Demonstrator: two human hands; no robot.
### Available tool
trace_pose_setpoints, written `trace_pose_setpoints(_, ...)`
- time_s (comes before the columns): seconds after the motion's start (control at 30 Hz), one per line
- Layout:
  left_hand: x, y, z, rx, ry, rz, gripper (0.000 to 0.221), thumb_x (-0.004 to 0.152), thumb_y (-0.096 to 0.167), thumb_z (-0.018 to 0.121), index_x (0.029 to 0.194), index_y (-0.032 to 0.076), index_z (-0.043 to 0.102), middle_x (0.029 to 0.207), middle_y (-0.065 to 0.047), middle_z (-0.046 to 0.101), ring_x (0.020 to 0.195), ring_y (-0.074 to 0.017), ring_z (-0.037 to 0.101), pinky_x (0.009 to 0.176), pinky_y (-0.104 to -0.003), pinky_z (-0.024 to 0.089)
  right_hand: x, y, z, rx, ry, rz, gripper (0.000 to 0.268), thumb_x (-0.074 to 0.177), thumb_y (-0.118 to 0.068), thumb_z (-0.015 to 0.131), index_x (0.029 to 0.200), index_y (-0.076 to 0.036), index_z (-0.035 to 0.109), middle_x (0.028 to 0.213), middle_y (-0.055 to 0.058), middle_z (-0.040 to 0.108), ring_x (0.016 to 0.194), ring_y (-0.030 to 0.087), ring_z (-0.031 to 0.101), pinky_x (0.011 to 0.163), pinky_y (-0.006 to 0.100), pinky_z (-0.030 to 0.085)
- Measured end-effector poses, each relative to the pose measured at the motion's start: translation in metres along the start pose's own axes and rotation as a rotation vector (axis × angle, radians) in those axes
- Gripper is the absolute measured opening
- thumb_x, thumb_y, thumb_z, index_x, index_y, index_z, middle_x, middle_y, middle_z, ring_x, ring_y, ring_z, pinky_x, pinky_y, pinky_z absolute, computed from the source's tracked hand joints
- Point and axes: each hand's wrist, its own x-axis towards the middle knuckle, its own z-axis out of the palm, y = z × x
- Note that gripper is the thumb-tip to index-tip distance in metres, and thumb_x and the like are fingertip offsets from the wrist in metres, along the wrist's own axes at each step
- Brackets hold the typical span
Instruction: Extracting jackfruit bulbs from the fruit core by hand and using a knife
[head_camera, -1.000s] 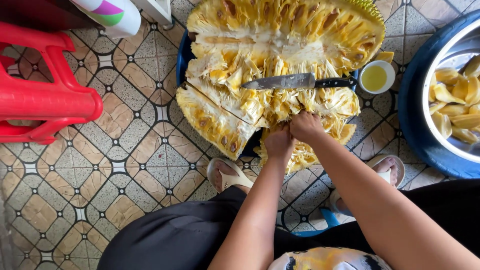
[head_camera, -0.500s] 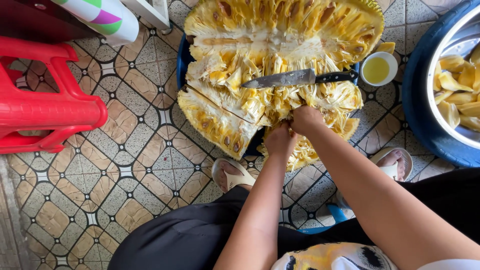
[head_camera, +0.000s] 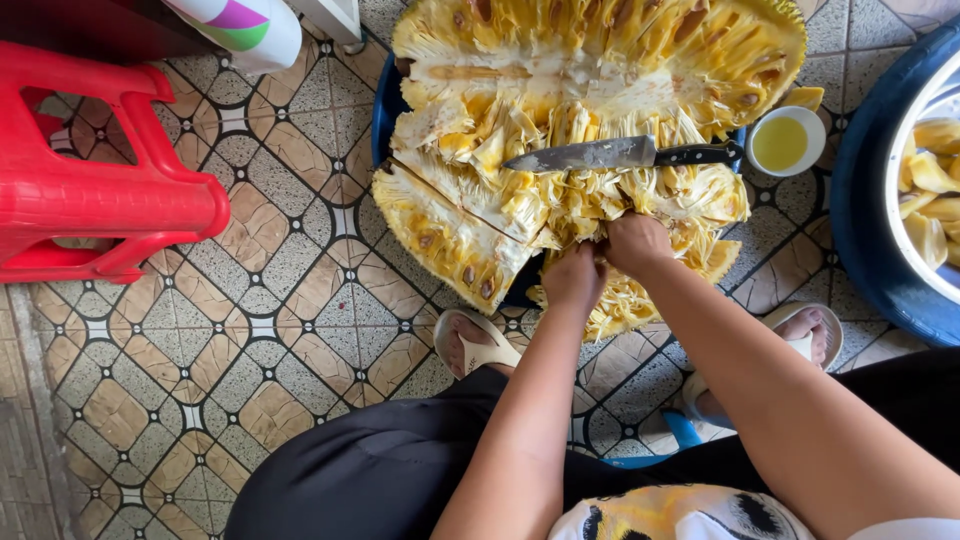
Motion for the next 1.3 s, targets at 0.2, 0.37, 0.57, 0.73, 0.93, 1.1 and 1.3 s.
trace_pose_setpoints(0.2,-0.015,0.021,-0.026,-0.008,-0.123,-0.065,0.046,0.092,0.047,0.052,0.120,0.012,0.065,0.116,-0.009,0.071,0.103,-0.0439,0.073,0.090,-0.061,0.058,0.048,0.024,0.086,-0.114,0.189,-0.008,0.028,0.089,-0.020,0.055,0.076,-0.009,0.078,0.067,0.007,0.072,0.068,0.030,0.076,0.060,0.044,0.061)
trace_pose_setpoints(0.37,-0.009,0.012,-0.024,0.045,-0.113,-0.068,0.042,0.093,0.040,0.055,0.118,0.008,0.066,0.117,-0.013,0.070,0.105,-0.0430,0.073,0.091,-0.060,0.058,0.002,0.039,0.033,-0.252,0.542,-0.421,0.007,0.081,-0.020,0.062,0.081,-0.014,0.066,0.064,0.006,0.064,0.061,0.025,0.071,0.056,0.037,0.058)
trace_pose_setpoints(0.57,-0.016,0.016,-0.038,0.018,-0.167,-0.053,0.039,0.098,0.019,0.039,0.123,0.002,0.064,0.122,-0.015,0.068,0.107,-0.0456,0.072,0.090,-0.064,0.056,-0.012,0.047,0.023,-0.204,0.859,-0.657,0.009,0.082,-0.021,0.064,0.080,-0.014,0.059,0.068,0.006,0.057,0.065,0.026,0.066,0.056,0.033,0.056)
trace_pose_setpoints(0.73,-0.018,0.018,-0.049,-0.020,-0.141,-0.025,0.038,0.098,0.014,0.037,0.123,0.001,0.063,0.121,-0.018,0.068,0.106,-0.0478,0.071,0.090,-0.065,0.055,-0.003,0.051,0.053,-0.299,0.823,-0.643,0.005,0.082,-0.022,0.068,0.081,-0.018,0.065,0.082,0.006,0.059,0.082,0.027,0.065,0.060,0.035,0.052)
trace_pose_setpoints(0.93,-0.004,0.010,-0.029,0.002,-0.077,0.000,0.038,0.097,0.021,0.042,0.120,0.002,0.065,0.116,-0.016,0.069,0.101,-0.0486,0.072,0.083,-0.064,0.058,0.067,0.026,0.130,-0.524,0.116,-0.147,0.030,0.095,-0.014,0.051,0.084,-0.004,0.077,0.081,0.029,0.070,0.089,0.057,0.061,0.073,0.079,0.036)
trace_pose_setpoints(1.1,-0.011,0.025,-0.038,0.058,-0.120,-0.027,0.053,0.086,0.045,0.051,0.120,0.006,0.065,0.123,-0.014,0.068,0.105,-0.0476,0.071,0.085,-0.061,0.059,0.042,0.032,0.097,-0.512,0.180,-0.290,0.023,0.088,-0.008,0.053,0.074,-0.010,0.071,0.075,0.017,0.067,0.077,0.044,0.064,0.061,0.060,0.041)
trace_pose_setpoints(1.3,-0.019,0.026,-0.062,0.076,-0.214,-0.016,0.050,0.091,0.042,0.053,0.123,0.009,0.070,0.124,-0.015,0.068,0.109,-0.0464,0.071,0.091,-0.059,0.058,0.006,0.047,0.061,-0.534,0.573,-0.566,0.006,0.076,-0.010,0.070,0.070,-0.010,0.071,0.069,0.017,0.061,0.062,0.038,0.064,0.052,0.048,0.043)
